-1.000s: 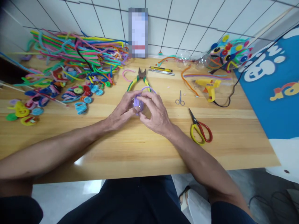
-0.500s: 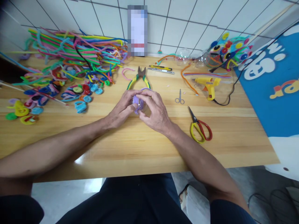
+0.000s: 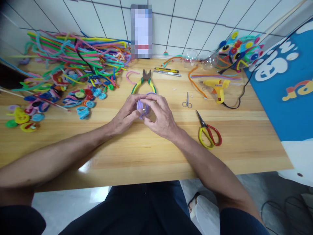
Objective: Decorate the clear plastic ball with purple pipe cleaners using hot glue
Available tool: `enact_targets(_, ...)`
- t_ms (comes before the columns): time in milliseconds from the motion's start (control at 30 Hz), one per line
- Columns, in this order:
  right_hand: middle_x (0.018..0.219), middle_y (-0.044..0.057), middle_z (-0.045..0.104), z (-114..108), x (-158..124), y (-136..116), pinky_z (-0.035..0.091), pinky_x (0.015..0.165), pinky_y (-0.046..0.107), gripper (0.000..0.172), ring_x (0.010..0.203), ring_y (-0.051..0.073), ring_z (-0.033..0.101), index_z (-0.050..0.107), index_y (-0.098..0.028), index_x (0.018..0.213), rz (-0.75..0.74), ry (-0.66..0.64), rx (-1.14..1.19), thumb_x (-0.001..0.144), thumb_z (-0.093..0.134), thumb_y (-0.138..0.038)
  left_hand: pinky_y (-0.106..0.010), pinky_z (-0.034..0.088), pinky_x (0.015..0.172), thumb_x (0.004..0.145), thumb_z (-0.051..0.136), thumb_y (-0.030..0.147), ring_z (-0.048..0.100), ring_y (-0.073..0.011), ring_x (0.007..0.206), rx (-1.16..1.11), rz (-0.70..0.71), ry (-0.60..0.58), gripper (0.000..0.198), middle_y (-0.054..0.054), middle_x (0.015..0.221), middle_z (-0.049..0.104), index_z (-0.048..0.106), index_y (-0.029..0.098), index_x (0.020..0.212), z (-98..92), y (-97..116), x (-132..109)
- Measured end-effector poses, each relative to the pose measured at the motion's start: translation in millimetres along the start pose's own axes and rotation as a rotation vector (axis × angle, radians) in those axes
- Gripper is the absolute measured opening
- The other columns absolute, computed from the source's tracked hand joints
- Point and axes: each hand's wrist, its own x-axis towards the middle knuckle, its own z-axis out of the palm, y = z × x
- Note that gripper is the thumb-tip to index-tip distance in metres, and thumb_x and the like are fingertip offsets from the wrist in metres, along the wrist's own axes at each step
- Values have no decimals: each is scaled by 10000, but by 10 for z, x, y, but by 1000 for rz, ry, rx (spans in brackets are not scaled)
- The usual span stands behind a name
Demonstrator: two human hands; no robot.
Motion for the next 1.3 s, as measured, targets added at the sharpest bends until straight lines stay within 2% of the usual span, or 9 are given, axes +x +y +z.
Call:
enact_targets(133,1449,119,684,0,-1,-1,598,1164,607,570,1378,353,659,664,-333,1470,14,-12,-3,924,777,-212,-513,513,1253,1107,649,543,609,-302,1450,8,4,-8,568,-134,1554,646,526,291,1601,-5,0,-10)
enact_targets(467,1446,124,692,-7,1,-23,620,1135,602,586,1383,356,662,659,-334,1465,22,-17,-12,909,768,-183,-542,498,1274,1133,566,554,595,-309,1463,-12,-24,-47,544,-129,1551,634,510,296,1609,-36,49,4)
enact_targets(833,1454,121,688,-2,-2,-4,575,1181,616,580,1399,355,654,651,-329,1464,24,-27,-14,911,762,-194,-529,486,1282,1140,541,475,591,-305,1465,18,-23,-49,516,-139,1556,634,511,256,1605,-37,40,10)
enact_targets(1300,1458,116,688,-1,8,27,572,1191,600,565,1395,345,656,666,-341,1483,18,-28,3,943,779,-224,-547,477,1304,1157,498,560,585,-320,1506,-24,-55,-65,536,-137,1597,633,526,282,1615,-81,62,23)
